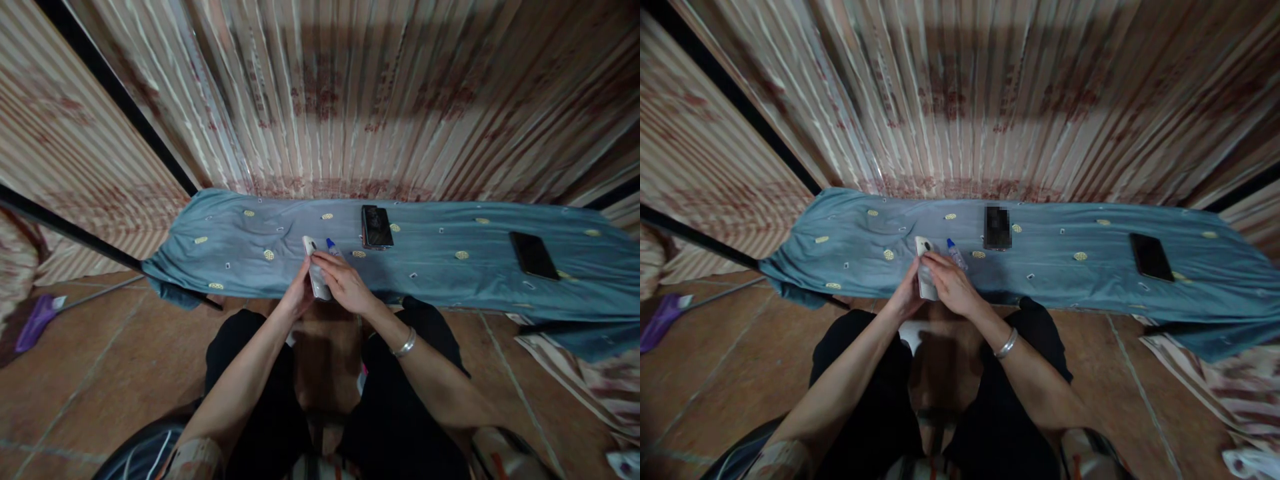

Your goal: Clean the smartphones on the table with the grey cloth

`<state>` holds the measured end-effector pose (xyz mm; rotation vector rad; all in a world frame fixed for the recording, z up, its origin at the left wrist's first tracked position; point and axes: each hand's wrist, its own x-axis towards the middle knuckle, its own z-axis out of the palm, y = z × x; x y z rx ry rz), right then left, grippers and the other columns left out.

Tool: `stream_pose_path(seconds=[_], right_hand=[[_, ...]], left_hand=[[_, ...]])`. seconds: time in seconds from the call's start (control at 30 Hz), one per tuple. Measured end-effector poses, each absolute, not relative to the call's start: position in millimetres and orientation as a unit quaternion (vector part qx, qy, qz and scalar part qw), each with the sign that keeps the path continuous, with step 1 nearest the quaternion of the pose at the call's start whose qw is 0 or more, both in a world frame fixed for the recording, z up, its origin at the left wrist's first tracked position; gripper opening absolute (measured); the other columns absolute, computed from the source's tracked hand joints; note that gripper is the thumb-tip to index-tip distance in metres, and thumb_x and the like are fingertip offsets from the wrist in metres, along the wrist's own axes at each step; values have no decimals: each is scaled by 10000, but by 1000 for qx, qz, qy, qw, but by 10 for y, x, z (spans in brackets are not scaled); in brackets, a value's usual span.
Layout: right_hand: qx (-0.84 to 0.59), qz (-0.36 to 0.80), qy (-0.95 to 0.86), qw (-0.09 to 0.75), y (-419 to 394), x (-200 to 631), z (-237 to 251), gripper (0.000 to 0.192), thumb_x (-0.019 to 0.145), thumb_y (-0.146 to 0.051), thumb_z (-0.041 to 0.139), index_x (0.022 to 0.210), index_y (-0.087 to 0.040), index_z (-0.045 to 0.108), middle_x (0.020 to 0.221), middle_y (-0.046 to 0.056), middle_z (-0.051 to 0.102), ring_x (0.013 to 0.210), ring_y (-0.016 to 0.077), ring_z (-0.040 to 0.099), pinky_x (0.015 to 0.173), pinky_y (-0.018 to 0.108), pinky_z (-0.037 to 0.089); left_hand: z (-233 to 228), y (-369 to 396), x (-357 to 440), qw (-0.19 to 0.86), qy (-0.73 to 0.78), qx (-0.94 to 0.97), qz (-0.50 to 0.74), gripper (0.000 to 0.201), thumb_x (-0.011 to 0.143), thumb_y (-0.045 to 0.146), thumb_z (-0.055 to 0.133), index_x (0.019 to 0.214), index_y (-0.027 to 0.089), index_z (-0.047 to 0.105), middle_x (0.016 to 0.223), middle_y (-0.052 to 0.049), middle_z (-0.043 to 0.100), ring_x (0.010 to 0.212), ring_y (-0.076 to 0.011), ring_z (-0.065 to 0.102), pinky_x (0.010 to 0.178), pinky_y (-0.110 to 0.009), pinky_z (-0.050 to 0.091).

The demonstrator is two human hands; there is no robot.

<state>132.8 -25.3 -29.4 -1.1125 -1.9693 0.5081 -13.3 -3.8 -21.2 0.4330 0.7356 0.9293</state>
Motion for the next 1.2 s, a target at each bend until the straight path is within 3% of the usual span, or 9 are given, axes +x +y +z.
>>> stream_pose_path(seconds=[0.17,0.3,0.53,0.73,0.9,1.2], right_hand=[[-460,148,-780,397,-210,1355,-280,536,1047,-179,366,1547,-176,559,1579,152,578,1482,258,529,1265,529,416],[-475,137,-768,407,-155,1407,-288,570,1026,-147,381,1571,-223,533,1601,115,563,1494,254,513,1275,537,409],[-497,155,-742,422,-63,1482,-422,574,992,-117,434,1535,-235,579,1593,103,577,1493,257,519,1281,522,405],[-517,186,-710,440,-34,1494,-479,490,1021,-165,449,1466,-221,645,1549,114,621,1465,252,564,1258,485,438],[-511,198,-707,446,-38,1454,-473,467,1002,-161,473,1412,-222,688,1493,104,670,1427,254,605,1237,471,466],[-504,193,-731,417,-146,1368,-391,458,1004,-157,452,1384,-204,705,1487,122,672,1378,273,641,1185,514,523]], left_hand=[[-215,-126,-71,807,348,212,428,332,1016,361,606,1253,166,733,1085,-90,812,1080,-246,762,985,-357,599],[-259,-156,-91,818,371,233,373,344,989,444,643,1155,158,739,1000,-105,804,934,-252,779,857,-394,653],[-209,-139,-143,830,370,209,363,386,1023,499,550,1102,168,734,877,-95,790,758,-219,765,689,-351,660],[-217,-117,-183,832,360,209,367,398,1034,480,525,1046,151,748,885,-107,793,795,-225,768,782,-393,663],[-201,-105,-180,835,349,202,375,319,1032,421,543,1132,187,737,932,-74,803,832,-214,772,873,-415,650],[-144,-70,-161,809,352,190,431,276,1003,397,599,1079,162,722,902,-78,798,938,-257,784,899,-404,640]])
